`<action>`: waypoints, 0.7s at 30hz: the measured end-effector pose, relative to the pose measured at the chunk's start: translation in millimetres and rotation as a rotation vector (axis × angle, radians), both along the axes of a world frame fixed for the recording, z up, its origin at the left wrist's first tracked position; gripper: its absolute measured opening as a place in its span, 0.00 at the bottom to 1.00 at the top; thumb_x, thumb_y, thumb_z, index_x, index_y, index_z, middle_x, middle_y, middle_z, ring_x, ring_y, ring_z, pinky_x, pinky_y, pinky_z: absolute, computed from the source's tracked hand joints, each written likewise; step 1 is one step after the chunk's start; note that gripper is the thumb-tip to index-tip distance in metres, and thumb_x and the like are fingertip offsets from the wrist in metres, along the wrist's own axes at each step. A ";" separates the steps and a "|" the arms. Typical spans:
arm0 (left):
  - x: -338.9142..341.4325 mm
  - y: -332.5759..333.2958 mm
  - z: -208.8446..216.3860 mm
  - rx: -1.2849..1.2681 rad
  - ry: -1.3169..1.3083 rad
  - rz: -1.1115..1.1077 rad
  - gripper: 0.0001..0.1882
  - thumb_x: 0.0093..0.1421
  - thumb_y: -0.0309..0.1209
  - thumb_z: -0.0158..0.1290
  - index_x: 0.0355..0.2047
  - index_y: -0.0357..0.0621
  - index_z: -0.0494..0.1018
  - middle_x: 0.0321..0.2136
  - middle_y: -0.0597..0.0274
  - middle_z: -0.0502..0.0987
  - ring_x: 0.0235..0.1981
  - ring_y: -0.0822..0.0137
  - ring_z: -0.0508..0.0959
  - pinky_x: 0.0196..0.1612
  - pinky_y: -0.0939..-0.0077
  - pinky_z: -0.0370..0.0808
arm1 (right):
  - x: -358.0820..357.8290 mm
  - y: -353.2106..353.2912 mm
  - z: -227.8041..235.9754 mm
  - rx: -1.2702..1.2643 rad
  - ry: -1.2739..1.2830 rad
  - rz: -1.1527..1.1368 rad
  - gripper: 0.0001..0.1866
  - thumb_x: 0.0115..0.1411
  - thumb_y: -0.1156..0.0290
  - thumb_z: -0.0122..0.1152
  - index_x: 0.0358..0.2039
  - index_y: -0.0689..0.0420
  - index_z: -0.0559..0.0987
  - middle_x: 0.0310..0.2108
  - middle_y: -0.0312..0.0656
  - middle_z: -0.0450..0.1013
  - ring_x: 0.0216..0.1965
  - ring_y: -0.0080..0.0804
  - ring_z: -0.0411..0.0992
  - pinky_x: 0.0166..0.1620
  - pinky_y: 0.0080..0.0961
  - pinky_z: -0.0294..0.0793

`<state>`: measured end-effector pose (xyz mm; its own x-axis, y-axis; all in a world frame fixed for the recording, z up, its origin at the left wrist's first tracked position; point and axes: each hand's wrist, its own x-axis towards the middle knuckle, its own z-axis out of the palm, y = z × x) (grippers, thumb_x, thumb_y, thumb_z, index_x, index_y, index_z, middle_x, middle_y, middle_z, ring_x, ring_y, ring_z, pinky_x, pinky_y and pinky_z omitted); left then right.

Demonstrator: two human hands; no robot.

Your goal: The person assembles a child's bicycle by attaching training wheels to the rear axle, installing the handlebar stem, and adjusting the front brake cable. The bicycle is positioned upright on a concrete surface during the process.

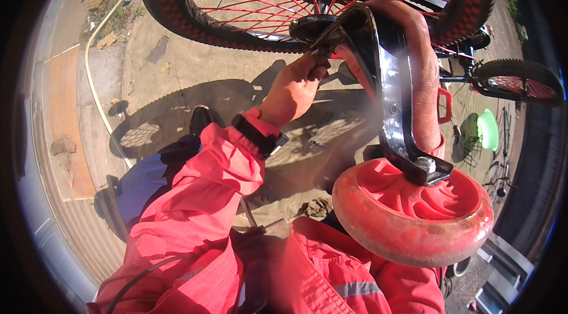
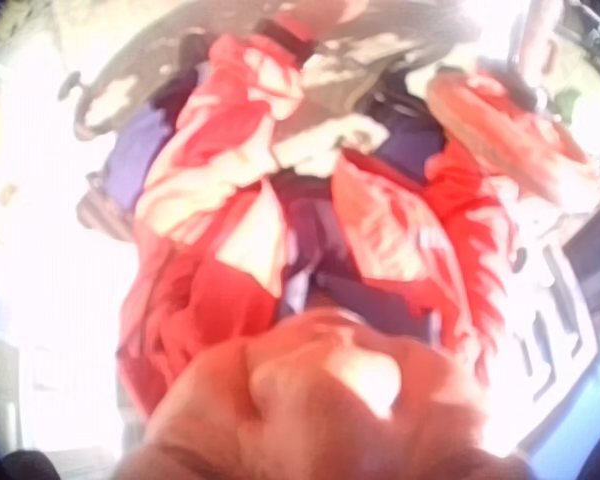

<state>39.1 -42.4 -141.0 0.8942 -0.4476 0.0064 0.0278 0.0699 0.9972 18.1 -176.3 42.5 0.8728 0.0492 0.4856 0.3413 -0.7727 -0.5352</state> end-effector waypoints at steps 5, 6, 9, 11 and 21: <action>5.3 15.7 7.7 0.214 -0.139 -0.032 0.13 0.69 0.24 0.50 0.53 0.44 0.73 0.36 0.60 0.81 0.37 0.64 0.81 0.42 0.69 0.76 | 0.2 1.1 6.1 -0.126 0.013 0.024 0.34 0.53 0.78 0.76 0.58 0.58 0.71 0.46 0.44 0.78 0.46 0.32 0.79 0.49 0.27 0.79; 7.8 16.5 8.2 0.205 -0.166 -0.022 0.12 0.69 0.25 0.50 0.52 0.44 0.73 0.36 0.58 0.81 0.36 0.61 0.82 0.40 0.67 0.77 | 0.3 1.5 6.6 -0.174 0.009 0.046 0.36 0.54 0.79 0.75 0.61 0.58 0.68 0.47 0.44 0.78 0.47 0.30 0.79 0.50 0.26 0.80; 14.6 19.3 11.0 0.166 -0.297 0.034 0.10 0.67 0.26 0.52 0.48 0.45 0.73 0.34 0.53 0.81 0.35 0.51 0.82 0.36 0.60 0.77 | 0.8 5.5 4.6 -0.022 0.015 -0.003 0.30 0.51 0.73 0.79 0.54 0.58 0.76 0.44 0.44 0.78 0.43 0.36 0.78 0.48 0.28 0.77; 14.7 26.8 17.0 0.282 -0.433 0.041 0.08 0.63 0.25 0.52 0.43 0.44 0.72 0.32 0.53 0.80 0.34 0.49 0.81 0.34 0.57 0.76 | 1.0 8.0 3.4 0.030 0.027 -0.011 0.29 0.51 0.73 0.78 0.53 0.58 0.76 0.44 0.44 0.78 0.43 0.34 0.78 0.47 0.27 0.78; 18.0 50.3 52.9 0.615 -0.728 0.102 0.14 0.54 0.21 0.53 0.42 0.45 0.74 0.27 0.57 0.79 0.32 0.52 0.80 0.32 0.55 0.76 | -1.7 7.3 7.0 0.020 -0.012 0.038 0.29 0.55 0.81 0.74 0.56 0.64 0.72 0.44 0.42 0.78 0.44 0.27 0.78 0.49 0.22 0.78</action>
